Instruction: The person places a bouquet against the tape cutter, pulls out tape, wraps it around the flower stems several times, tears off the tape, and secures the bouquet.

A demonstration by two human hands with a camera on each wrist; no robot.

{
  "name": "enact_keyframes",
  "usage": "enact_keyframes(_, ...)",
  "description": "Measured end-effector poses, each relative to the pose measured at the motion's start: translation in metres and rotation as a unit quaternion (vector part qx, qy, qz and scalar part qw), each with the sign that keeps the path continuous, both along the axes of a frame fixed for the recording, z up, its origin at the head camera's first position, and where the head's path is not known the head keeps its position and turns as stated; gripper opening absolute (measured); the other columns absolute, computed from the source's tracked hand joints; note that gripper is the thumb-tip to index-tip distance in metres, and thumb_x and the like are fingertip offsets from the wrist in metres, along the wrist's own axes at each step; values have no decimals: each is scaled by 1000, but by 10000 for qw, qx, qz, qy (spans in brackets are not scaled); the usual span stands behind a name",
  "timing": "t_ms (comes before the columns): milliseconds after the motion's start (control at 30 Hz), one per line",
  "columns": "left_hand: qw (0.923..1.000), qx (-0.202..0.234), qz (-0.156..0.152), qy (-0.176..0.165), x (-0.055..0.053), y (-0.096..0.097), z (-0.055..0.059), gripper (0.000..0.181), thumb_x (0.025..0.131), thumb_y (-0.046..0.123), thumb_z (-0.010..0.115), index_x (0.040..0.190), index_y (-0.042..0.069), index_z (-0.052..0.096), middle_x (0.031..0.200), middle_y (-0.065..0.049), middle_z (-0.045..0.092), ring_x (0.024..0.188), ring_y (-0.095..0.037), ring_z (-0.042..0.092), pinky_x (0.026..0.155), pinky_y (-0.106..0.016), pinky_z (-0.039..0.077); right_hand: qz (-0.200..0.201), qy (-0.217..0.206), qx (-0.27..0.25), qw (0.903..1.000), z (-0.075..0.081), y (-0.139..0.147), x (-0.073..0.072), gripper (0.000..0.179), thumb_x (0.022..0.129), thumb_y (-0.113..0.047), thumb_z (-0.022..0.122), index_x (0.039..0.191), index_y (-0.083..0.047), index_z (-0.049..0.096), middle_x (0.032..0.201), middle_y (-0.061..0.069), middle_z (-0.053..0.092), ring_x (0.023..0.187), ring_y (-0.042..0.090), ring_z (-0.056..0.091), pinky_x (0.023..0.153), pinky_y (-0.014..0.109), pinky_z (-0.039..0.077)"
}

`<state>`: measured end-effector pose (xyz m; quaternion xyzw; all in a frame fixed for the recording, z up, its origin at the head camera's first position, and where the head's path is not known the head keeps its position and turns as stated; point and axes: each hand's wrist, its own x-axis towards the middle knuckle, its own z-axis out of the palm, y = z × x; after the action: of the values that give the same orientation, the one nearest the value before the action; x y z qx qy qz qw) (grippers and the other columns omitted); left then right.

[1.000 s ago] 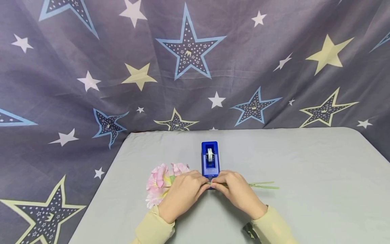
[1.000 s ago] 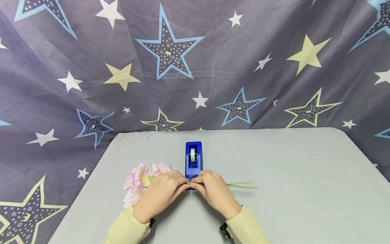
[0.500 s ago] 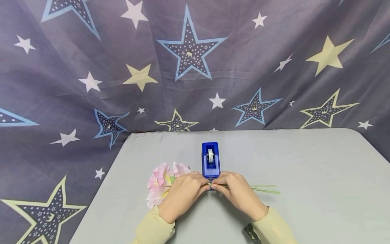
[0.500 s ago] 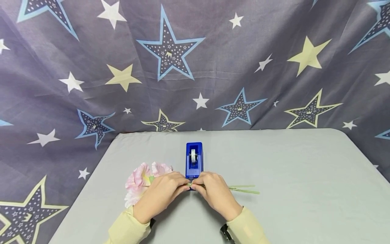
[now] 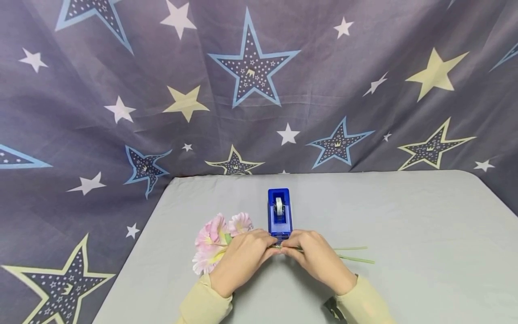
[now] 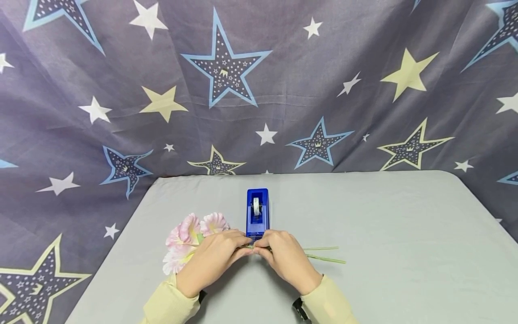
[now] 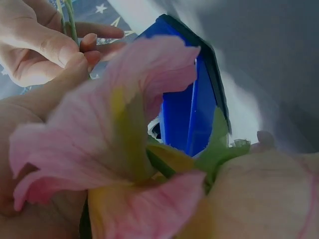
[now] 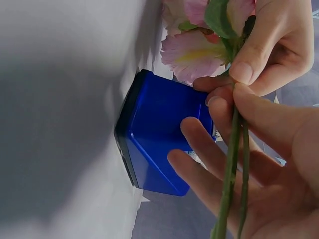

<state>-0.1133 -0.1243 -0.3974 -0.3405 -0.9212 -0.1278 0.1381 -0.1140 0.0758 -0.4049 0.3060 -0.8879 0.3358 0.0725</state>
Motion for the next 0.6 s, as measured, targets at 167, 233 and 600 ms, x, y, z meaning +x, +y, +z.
enact_keyframes(167, 9999, -80, -35, 63, 0, 0, 1, 23, 95, 38, 63, 97, 18, 75, 90, 7, 71, 82, -8, 66, 72, -28, 55, 27, -44, -14, 10000, 0, 0, 0, 12, 88, -15, 74, 96, -10, 80, 97, 0, 75, 90, 14, 70, 84, 31, 57)
enact_keyframes(233, 9999, -100, -52, 56, 0, 0, 1, 21, 95, 36, 63, 95, 19, 75, 87, 8, 70, 80, -7, 65, 71, -27, 55, 22, -55, -33, 10000, -1, 0, -1, 12, 88, -16, 74, 96, -10, 80, 96, 0, 75, 90, 14, 70, 83, 30, 57)
enact_keyframes(600, 9997, -13, -129, -214, 0, 0, 2, 12, 94, 27, 67, 90, 19, 76, 80, 9, 68, 74, -6, 62, 67, -25, 51, -119, -115, 18, 9999, 1, -1, 0, 12, 85, -14, 76, 95, -9, 80, 96, 0, 75, 89, 15, 71, 82, 31, 57)
